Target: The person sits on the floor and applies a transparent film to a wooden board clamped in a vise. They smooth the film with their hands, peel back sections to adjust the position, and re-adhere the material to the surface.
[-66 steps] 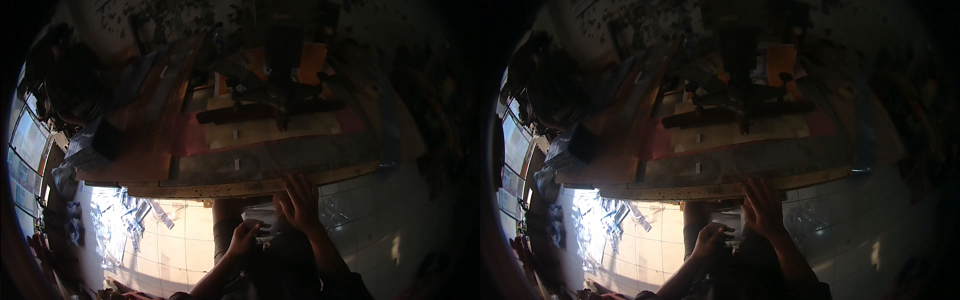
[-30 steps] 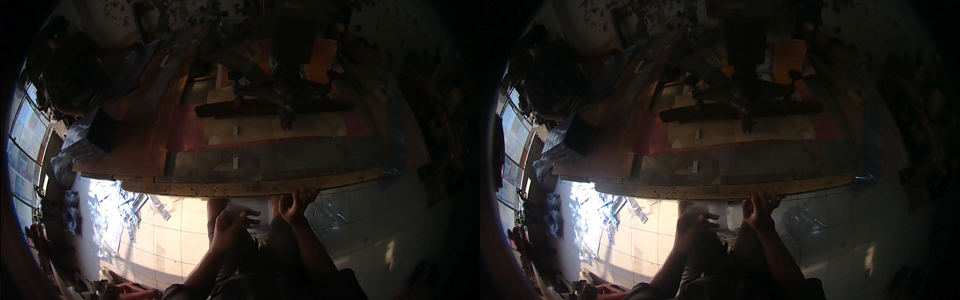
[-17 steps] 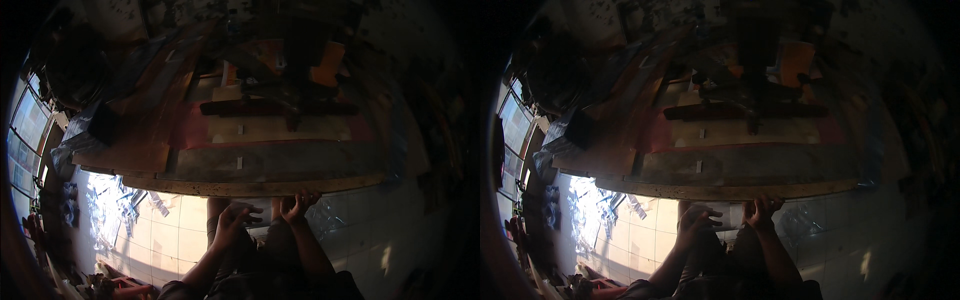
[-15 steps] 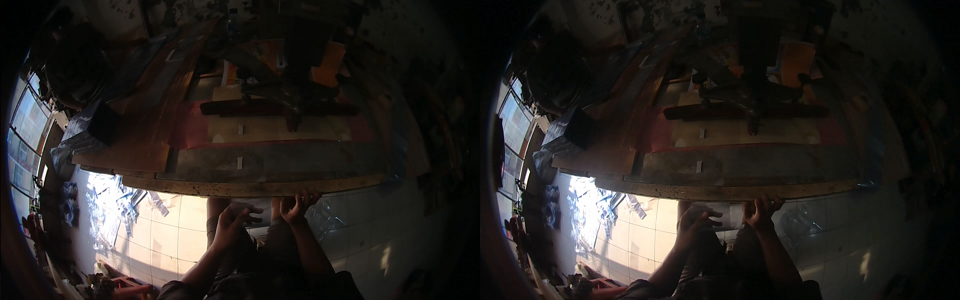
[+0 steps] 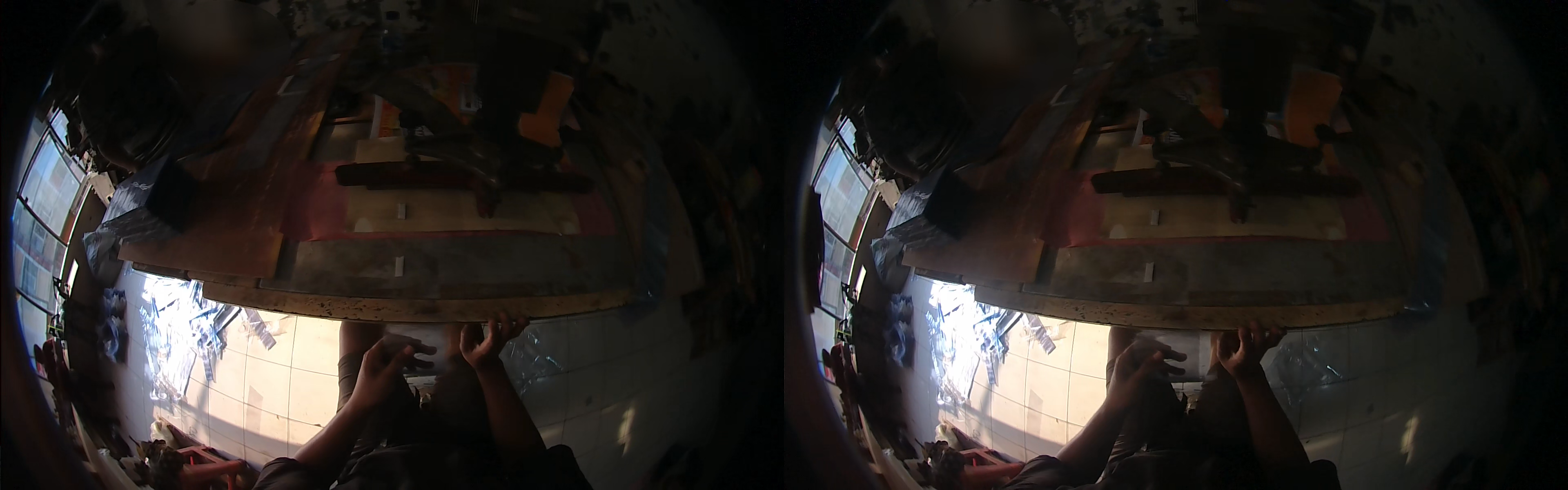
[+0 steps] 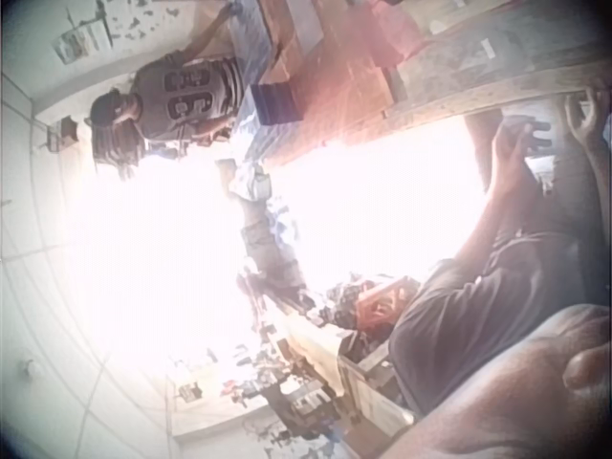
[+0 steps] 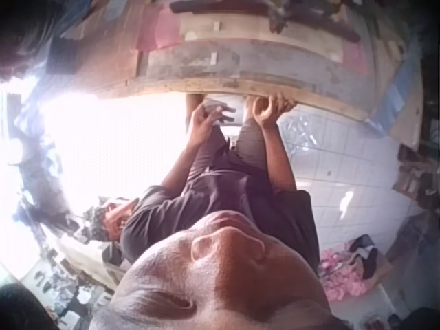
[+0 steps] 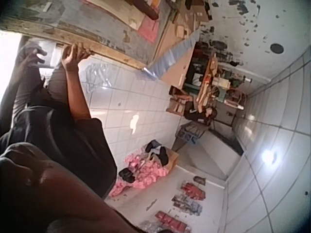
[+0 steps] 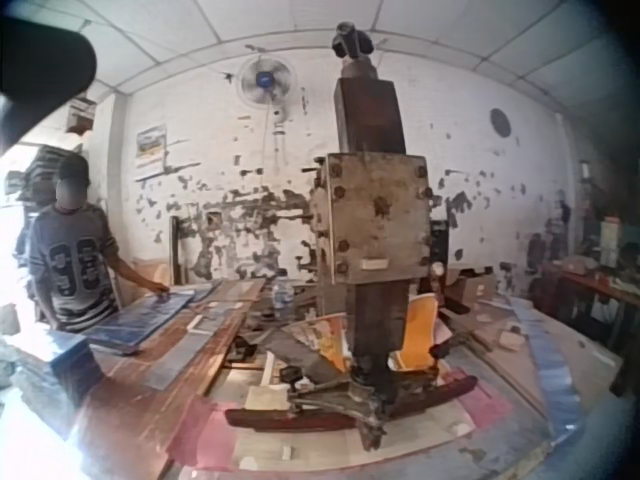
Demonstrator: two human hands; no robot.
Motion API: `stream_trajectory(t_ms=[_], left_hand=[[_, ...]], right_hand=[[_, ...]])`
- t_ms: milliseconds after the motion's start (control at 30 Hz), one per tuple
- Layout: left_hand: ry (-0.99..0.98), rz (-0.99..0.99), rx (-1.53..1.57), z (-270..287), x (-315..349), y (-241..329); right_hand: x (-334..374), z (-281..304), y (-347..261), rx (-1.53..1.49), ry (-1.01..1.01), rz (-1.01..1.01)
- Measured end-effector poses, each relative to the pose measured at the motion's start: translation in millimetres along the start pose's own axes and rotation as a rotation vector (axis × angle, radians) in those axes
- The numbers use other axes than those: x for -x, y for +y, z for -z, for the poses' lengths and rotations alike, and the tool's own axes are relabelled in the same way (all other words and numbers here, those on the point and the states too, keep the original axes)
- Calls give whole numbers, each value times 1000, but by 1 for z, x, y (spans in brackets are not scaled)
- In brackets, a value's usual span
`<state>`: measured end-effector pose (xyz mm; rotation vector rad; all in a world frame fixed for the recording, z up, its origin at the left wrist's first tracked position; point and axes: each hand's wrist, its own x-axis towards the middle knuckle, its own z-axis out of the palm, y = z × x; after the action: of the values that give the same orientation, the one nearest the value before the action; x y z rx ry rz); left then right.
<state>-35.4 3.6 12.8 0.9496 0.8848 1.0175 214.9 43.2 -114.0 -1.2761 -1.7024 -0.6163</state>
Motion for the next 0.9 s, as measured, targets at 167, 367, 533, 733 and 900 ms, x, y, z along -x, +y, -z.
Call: stream_trajectory(t_ms=[167,367,533,733,900], left_hand=[[-6,13,-3,-2,8,2],[21,15,-23,-7,22,7],[-17,1,40,-4,29,1],[-13,-15,64,-8,32,10],[-30,-30,55,-8,36,10]], right_hand=[[-6,3,-8,-10,24,-19],[-16,19,-16,-31,-58,-84],[-36,39,-27,-64,-114,-131],[-95,98,-37,-107,-218,-175],[-184,119,-45,-206,-451,-214]])
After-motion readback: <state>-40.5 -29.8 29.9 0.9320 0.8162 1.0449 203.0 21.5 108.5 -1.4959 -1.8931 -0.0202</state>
